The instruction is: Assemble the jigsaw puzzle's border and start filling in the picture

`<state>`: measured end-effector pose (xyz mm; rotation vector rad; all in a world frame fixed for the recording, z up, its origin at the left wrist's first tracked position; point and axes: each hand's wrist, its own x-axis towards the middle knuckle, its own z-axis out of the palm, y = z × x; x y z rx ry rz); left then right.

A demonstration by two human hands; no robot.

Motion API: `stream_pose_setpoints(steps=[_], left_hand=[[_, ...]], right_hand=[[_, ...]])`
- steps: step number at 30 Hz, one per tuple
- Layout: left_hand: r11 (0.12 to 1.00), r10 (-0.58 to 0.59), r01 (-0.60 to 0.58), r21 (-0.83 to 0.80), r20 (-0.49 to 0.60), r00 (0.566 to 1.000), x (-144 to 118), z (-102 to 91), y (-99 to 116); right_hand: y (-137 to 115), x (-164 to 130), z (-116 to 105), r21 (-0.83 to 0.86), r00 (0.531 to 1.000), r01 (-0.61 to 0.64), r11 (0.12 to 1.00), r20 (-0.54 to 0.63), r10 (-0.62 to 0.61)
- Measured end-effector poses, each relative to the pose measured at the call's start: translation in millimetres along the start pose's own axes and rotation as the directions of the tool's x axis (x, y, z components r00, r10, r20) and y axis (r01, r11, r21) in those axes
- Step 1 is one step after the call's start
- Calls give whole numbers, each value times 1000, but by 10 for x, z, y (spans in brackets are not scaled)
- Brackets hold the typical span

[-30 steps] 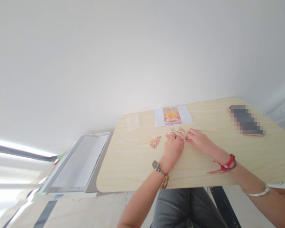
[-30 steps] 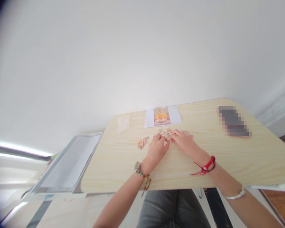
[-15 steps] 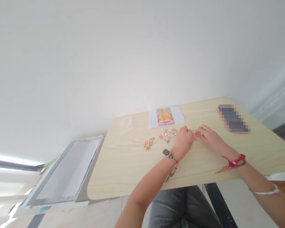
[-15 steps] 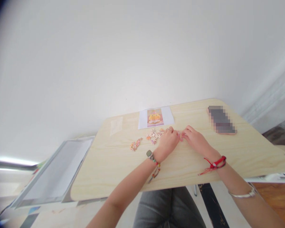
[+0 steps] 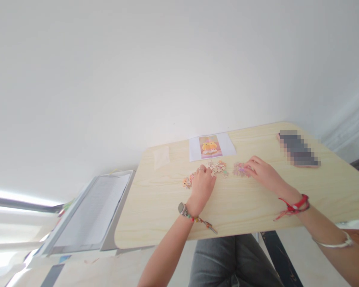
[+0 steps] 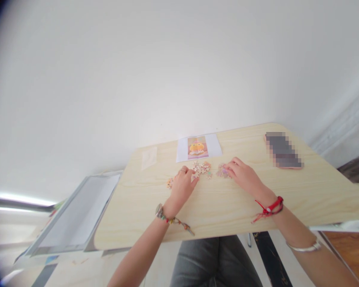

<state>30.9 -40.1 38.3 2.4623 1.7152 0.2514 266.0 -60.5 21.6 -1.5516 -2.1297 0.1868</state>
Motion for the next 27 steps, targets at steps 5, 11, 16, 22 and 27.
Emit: stream_pose_setpoints(steps=[5,11,16,22,27], left_hand=[[999,-51,51,13,-9,999,-109,3,-141],[997,-72,72,23,-3,997,-71,32,-80],[996,-74,74,52,1,997,-28,55,-23],[992,-112,110,61,31,993,-27,59,-24],[993,-109,109,34,3,994,-59,53,-69]], right_hand=[[-383,169,215,-18,990,92,996,109,-90],[-576,372,485,-46,979,106,993,180,-96],[-639,462,486,-111,963,174,978,225,-146],[-641,478,464,-245,924,349,905,252,-288],[-585,470,534,-161,940,328,931,155,-305]])
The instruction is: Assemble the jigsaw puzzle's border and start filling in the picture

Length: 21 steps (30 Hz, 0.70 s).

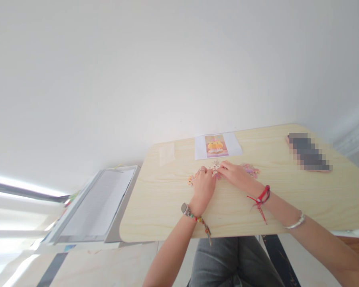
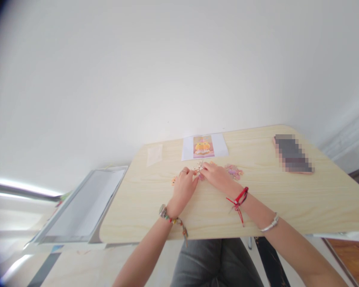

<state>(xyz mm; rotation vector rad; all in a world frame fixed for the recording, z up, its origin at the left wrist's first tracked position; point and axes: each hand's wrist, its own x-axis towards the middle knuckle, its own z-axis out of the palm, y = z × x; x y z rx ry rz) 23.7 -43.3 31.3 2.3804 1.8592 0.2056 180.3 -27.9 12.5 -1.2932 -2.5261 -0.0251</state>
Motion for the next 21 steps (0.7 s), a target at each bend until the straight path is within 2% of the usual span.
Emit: stream_pose_setpoints(steps=[3,5,9,14,21], left_hand=[[1000,0,-1,-20,-25,1000,-24,-8,-16],[999,5,-6,-41,-41,999,-42,-25,-19],[991,94,-99,-90,-63,994,-79,-77,-20],[968,230,-236,-85,-76,970,-106,-79,-41],[937,345,-345,-60,-11,938,-129,21,-64]], right_hand=[[-3,9,-2,212,991,-61,975,-107,85],[0,13,-34,370,978,-109,922,-125,166],[39,-6,-130,537,973,-215,816,44,227],[104,-48,-174,584,953,-288,759,252,167],[12,-46,-199,477,921,-333,813,351,171]])
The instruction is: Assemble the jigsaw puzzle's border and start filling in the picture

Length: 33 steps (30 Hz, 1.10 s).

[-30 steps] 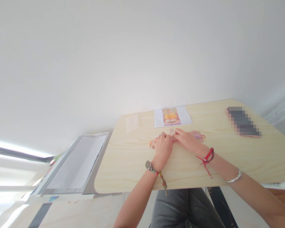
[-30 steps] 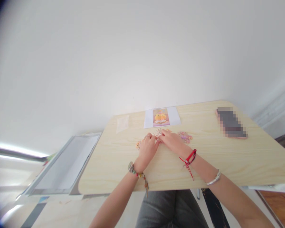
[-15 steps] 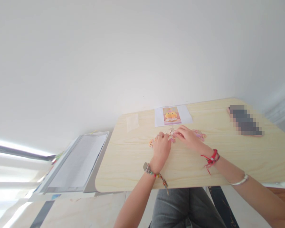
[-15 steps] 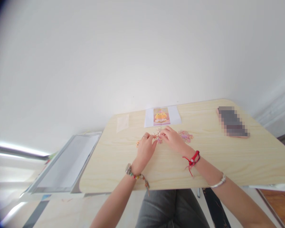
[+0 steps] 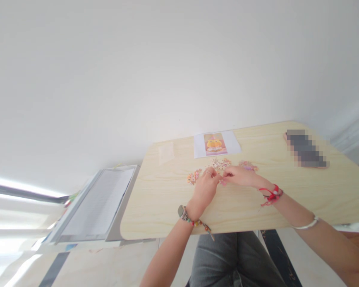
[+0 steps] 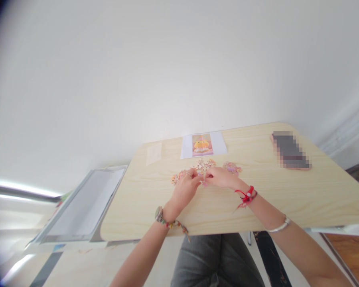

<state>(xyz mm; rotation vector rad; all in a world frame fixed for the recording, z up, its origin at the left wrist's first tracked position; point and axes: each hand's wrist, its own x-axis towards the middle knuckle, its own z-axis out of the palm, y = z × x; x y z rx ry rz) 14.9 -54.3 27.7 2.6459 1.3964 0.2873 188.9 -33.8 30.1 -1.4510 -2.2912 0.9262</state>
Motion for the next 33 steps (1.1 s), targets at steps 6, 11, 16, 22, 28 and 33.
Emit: stream_pose_setpoints(steps=[6,11,16,22,28,33], left_hand=[[1000,-15,15,6,112,994,-17,53,23],[998,-33,38,-56,94,995,-28,75,46],[991,-27,43,-127,125,992,5,101,97],[998,-15,23,-60,131,991,13,176,107],[999,-36,35,11,37,999,-124,136,-43],[992,-121,124,31,-78,990,-270,-48,-312]], right_hand=[[-10,-75,52,-43,996,-4,999,-94,0],[119,-382,184,-150,968,-1,989,-250,-37],[112,-556,332,-223,964,-57,973,-265,-4],[64,-480,407,-270,962,-24,963,-268,-51],[-39,-332,393,-303,961,72,950,-233,-147],[-282,12,379,-320,947,172,931,-205,-246]])
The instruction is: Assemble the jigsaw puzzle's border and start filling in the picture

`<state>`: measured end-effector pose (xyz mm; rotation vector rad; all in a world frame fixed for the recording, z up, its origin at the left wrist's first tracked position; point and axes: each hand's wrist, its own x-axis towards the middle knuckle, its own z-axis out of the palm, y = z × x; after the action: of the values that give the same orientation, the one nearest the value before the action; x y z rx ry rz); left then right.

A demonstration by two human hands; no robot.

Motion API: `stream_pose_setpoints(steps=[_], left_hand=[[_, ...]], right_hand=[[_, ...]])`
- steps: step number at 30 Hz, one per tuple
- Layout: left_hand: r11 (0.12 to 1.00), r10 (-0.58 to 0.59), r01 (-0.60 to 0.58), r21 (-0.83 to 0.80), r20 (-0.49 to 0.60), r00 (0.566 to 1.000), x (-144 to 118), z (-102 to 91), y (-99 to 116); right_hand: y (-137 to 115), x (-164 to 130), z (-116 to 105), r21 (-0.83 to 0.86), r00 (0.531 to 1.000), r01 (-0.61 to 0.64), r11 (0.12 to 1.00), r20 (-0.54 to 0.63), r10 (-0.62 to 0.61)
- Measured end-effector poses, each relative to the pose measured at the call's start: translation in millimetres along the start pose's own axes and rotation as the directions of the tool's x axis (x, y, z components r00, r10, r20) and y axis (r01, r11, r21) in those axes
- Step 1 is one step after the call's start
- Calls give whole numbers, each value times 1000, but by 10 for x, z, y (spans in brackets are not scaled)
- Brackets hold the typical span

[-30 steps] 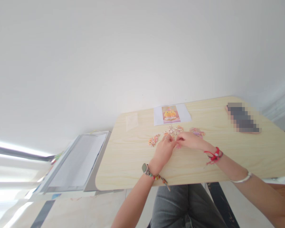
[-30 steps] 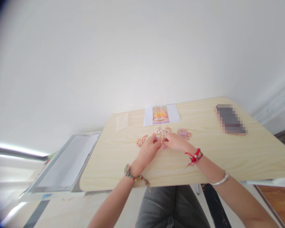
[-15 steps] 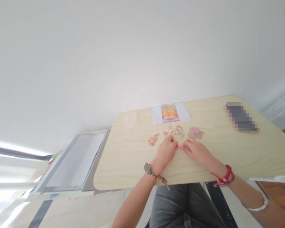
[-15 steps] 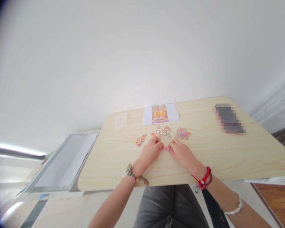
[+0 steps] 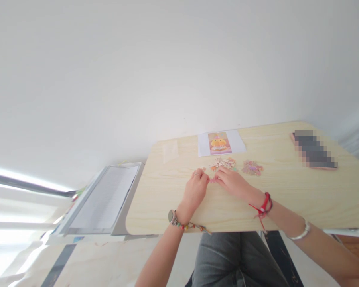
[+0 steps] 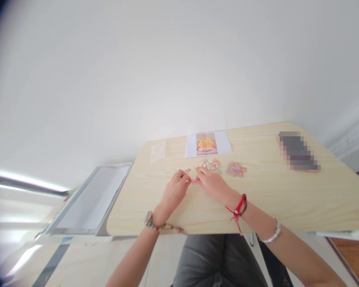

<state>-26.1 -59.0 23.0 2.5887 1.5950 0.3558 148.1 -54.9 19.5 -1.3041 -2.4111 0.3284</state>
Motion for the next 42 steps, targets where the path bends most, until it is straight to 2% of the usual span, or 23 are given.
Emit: stream_pose_setpoints(steps=[4,8,14,18,21,25,28,34,37,42], left_hand=[[995,-101,101,21,-14,995,10,-92,-254],[990,-133,134,33,-34,991,83,-66,-445],[984,-177,178,23,-24,984,143,3,-527],[975,-221,221,10,-24,975,126,-42,-500],[971,-238,238,-8,-32,971,109,-88,-450],[981,-194,193,-36,-30,981,141,-98,-294],[990,-135,135,-43,7,991,211,-57,-116],[998,-60,59,11,82,995,328,35,169],[999,-50,49,23,95,994,347,55,195],[999,-39,39,4,92,995,356,85,157]], right_hand=[[-121,327,39,-29,999,25,999,42,-24],[-144,537,117,-72,997,33,997,67,-28],[-113,639,156,-82,996,50,995,82,-43],[-5,535,44,-66,998,16,998,63,-12],[178,333,-82,-28,998,-60,998,-6,60],[426,12,-209,-28,983,-163,986,-91,160],[503,-143,-225,-74,977,-198,977,-99,190],[378,-145,-70,-116,988,-151,982,-32,148],[273,-87,12,-172,978,-209,963,-18,209],[142,-10,69,-262,950,-312,913,-83,301]])
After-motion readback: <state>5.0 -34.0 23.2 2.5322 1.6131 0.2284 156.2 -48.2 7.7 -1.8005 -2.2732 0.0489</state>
